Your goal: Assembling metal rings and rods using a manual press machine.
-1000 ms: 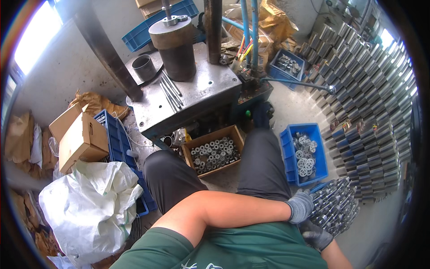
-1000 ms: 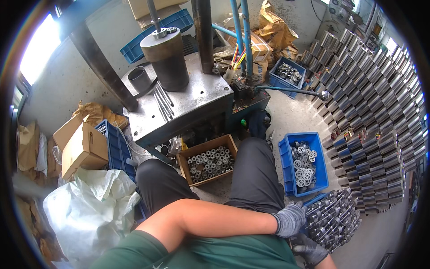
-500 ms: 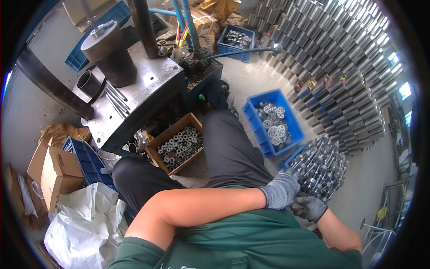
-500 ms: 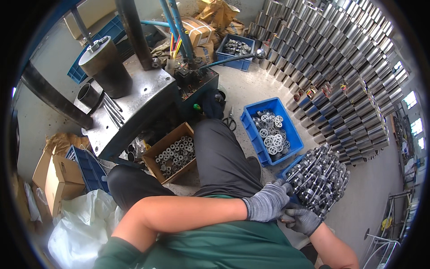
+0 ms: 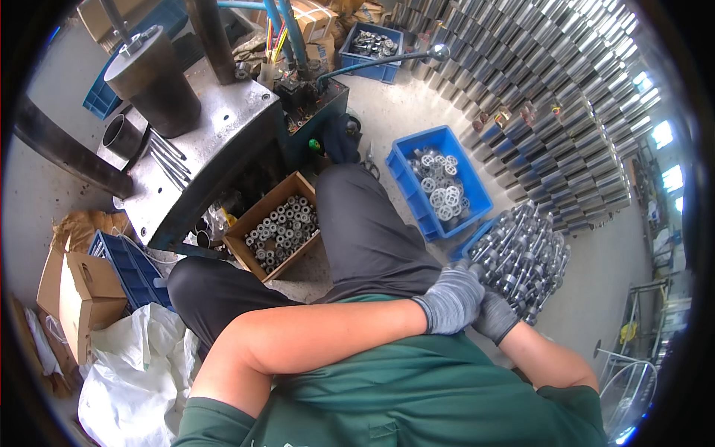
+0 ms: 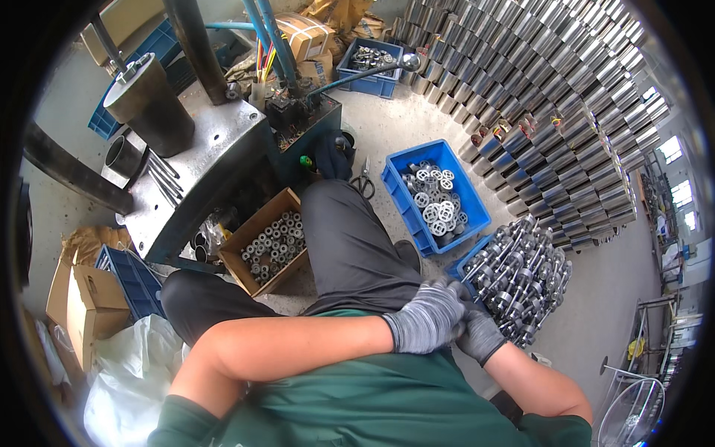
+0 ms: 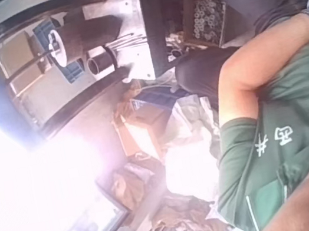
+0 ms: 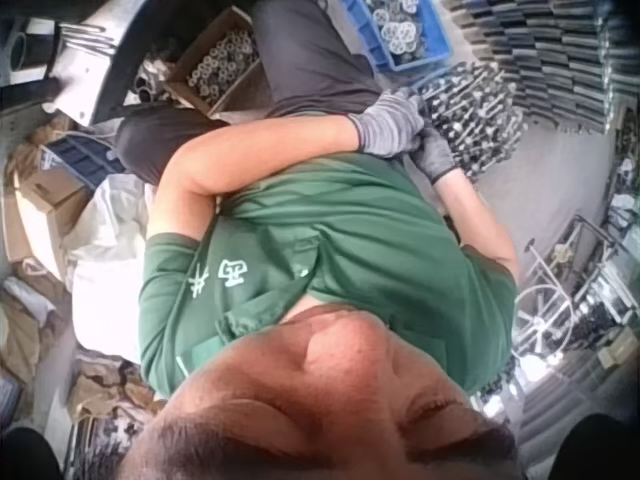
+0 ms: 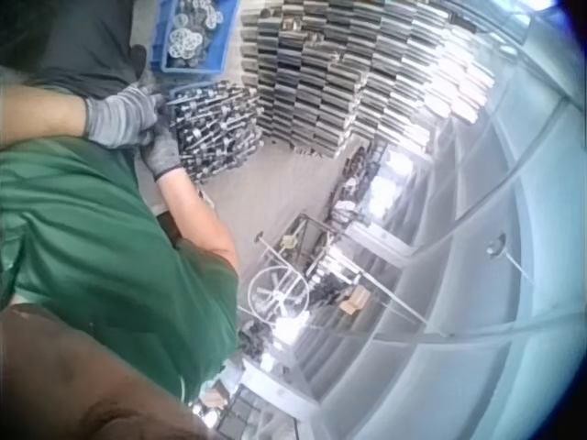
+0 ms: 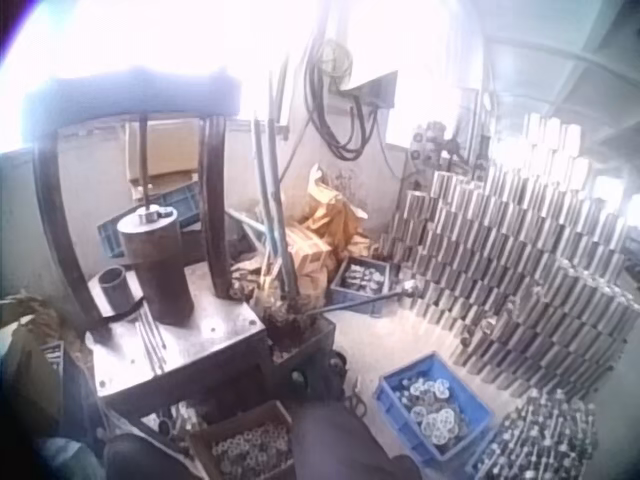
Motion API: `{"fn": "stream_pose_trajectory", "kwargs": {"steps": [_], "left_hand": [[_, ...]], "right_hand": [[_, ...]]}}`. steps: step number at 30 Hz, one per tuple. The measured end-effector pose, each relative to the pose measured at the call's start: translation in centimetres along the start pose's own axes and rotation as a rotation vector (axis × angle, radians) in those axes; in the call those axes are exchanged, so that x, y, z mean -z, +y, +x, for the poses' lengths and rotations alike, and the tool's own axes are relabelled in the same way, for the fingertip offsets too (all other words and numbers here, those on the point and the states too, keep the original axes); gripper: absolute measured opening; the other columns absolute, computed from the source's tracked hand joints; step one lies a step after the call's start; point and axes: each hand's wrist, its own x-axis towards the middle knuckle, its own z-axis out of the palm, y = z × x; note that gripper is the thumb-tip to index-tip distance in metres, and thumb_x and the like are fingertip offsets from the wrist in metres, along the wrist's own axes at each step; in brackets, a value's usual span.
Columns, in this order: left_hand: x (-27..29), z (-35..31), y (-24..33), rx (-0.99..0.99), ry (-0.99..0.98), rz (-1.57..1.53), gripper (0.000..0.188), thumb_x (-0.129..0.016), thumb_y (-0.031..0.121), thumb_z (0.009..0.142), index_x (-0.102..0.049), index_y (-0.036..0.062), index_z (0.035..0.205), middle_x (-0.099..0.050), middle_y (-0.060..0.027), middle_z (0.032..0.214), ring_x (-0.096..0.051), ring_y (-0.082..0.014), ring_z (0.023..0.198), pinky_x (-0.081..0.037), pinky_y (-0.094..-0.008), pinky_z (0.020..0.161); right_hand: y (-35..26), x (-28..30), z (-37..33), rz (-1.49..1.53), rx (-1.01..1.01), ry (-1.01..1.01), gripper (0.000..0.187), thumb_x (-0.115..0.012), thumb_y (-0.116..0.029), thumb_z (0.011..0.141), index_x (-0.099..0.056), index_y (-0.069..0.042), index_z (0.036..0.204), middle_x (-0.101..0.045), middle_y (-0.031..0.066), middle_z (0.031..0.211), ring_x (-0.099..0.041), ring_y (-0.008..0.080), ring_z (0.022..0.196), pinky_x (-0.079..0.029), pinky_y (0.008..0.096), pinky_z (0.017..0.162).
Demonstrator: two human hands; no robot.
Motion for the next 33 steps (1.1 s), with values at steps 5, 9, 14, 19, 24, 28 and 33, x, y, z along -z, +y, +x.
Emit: {"fn": "stream_pose_trajectory", "kwargs": {"steps": [5, 9, 14, 19, 24, 28, 33], "left_hand": [[1.2, 0.1, -1.5, 0.166, 0.001, 0.059, 0.031, -0.07, 0.026, 0.085, -0.079, 0.0038, 0.105, -0.062, -0.0169, 0.128, -0.056, -0.0372, 0.124, -0.046, -0.0503, 0.105], [1.5, 0.2, -1.0, 0.155, -0.016, 0.04, 0.035, -0.072, 0.027, 0.084, -0.078, 0.0003, 0.107, -0.061, -0.0179, 0.13, -0.053, -0.0379, 0.129, -0.046, -0.0508, 0.106], [0.1, -0.2, -0.3, 0.042, 0.019, 0.005, 0.036, -0.072, 0.022, 0.081, -0.076, -0.0007, 0.108, -0.061, -0.0159, 0.133, -0.053, -0.035, 0.129, -0.045, -0.0503, 0.107], [0.7, -0.5, -0.7, 0.087, 0.075, -0.092, 0.036, -0.074, 0.024, 0.081, -0.076, 0.0011, 0.109, -0.061, -0.0152, 0.134, -0.054, -0.0358, 0.128, -0.045, -0.0499, 0.108], [-0.2, 0.2, 0.2, 0.024, 0.02, -0.062, 0.038, -0.074, 0.028, 0.081, -0.077, 0.0013, 0.108, -0.061, -0.0155, 0.133, -0.054, -0.0346, 0.129, -0.046, -0.0506, 0.107], [-0.8, 0.7, -0.2, 0.08, 0.053, -0.01, 0.035, -0.072, 0.026, 0.082, -0.077, 0.0011, 0.107, -0.062, -0.016, 0.132, -0.054, -0.0343, 0.128, -0.046, -0.0498, 0.106], [0.5, 0.0, -1.3, 0.123, 0.118, -0.039, 0.036, -0.071, 0.024, 0.083, -0.076, 0.0002, 0.109, -0.062, -0.018, 0.131, -0.053, -0.038, 0.129, -0.044, -0.0512, 0.108]], "right_hand": [[-0.8, 2.4, -3.1, 0.191, -0.156, 0.261, 0.02, -0.059, -0.017, 0.101, -0.063, -0.011, 0.119, -0.069, 0.008, 0.11, -0.065, 0.0225, 0.09, -0.056, 0.0335, 0.079], [-1.5, -1.6, -5.4, 0.363, -0.192, 0.22, 0.013, -0.055, -0.017, 0.106, -0.061, -0.011, 0.115, -0.065, 0.0079, 0.099, -0.061, 0.016, 0.076, -0.046, 0.0207, 0.052], [-0.2, -2.1, -2.2, 0.342, -0.066, 0.126, 0.022, -0.06, -0.014, 0.101, -0.065, -0.01, 0.123, -0.069, 0.0104, 0.113, -0.068, 0.0224, 0.095, -0.055, 0.032, 0.077], [0.6, -3.3, 0.4, 0.31, 0.068, 0.05, 0.03, -0.066, -0.01, 0.095, -0.069, -0.01, 0.125, -0.07, 0.0123, 0.126, -0.07, 0.0293, 0.111, -0.055, 0.0425, 0.1], [4.2, 3.7, 2.3, -0.102, 0.288, 0.132, 0.052, -0.076, -0.019, 0.088, -0.062, -0.01, 0.137, -0.068, 0.0182, 0.129, -0.068, 0.0347, 0.117, -0.053, 0.0437, 0.104], [1.5, 0.0, 0.9, -0.925, 0.417, 0.071, 0.056, -0.076, -0.024, 0.088, -0.06, -0.01, 0.14, -0.068, 0.0185, 0.13, -0.066, 0.0354, 0.121, -0.052, 0.0438, 0.106], [-1.5, -2.6, -0.9, -1.742, 0.55, -0.039, 0.062, -0.075, -0.029, 0.087, -0.056, -0.009, 0.143, -0.069, 0.0142, 0.128, -0.066, 0.0302, 0.12, -0.052, 0.0418, 0.103]]}}
